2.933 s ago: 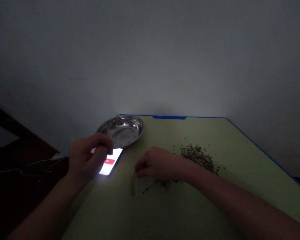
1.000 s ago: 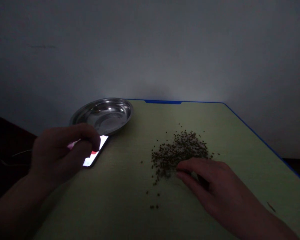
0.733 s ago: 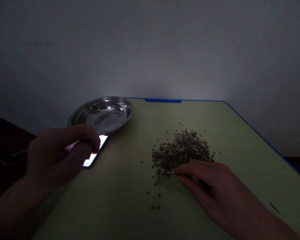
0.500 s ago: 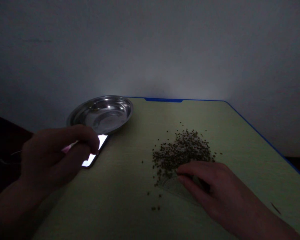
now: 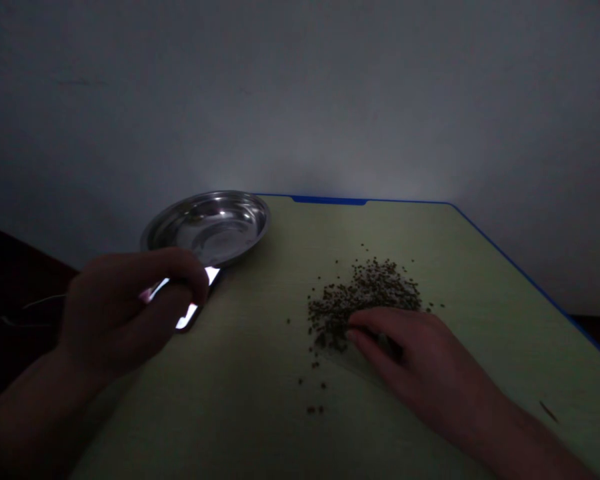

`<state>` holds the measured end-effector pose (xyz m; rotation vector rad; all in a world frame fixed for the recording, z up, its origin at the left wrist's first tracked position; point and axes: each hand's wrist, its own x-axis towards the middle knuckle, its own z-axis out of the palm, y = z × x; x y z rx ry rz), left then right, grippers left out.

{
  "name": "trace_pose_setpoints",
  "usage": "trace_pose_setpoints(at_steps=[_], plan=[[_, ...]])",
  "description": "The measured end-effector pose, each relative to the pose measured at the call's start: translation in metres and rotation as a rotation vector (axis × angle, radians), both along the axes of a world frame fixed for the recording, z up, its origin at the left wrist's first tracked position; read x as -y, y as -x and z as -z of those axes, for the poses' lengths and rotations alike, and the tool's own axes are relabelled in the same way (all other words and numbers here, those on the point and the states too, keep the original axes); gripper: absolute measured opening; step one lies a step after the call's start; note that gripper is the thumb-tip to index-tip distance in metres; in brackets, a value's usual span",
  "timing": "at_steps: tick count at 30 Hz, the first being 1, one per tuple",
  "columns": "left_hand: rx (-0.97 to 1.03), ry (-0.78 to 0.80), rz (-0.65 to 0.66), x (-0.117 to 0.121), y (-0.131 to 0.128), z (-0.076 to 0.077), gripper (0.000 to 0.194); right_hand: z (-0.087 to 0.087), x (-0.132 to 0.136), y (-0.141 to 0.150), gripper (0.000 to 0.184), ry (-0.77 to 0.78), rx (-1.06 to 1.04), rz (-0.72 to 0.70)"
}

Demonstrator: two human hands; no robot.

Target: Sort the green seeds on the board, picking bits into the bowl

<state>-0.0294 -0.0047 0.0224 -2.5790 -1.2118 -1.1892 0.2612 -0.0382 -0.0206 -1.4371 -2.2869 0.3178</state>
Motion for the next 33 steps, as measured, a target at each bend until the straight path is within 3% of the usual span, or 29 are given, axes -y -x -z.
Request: trace_pose_setpoints(at_steps=[7,13,22,33], plan=[[-0.046,0.006,0.016,0.002,0.0,-0.002,0.022,-0.004,-0.007,0.013,0.023,0.139,0.017,-0.093],[-0.023,0.038,0.025,0.001,0.0,0.0,0.02,-0.005,0.007,0.022,0.025,0.285,0.037,-0.182],[0.005,0.086,-0.01,0.0,-0.002,0.0,0.019,-0.003,0.041,0.034,0.022,0.29,-0.03,-0.202],[0.011,0.105,0.014,-0.001,-0.002,0.001,0.018,-0.007,0.049,0.032,0.023,0.258,0.001,-0.23]])
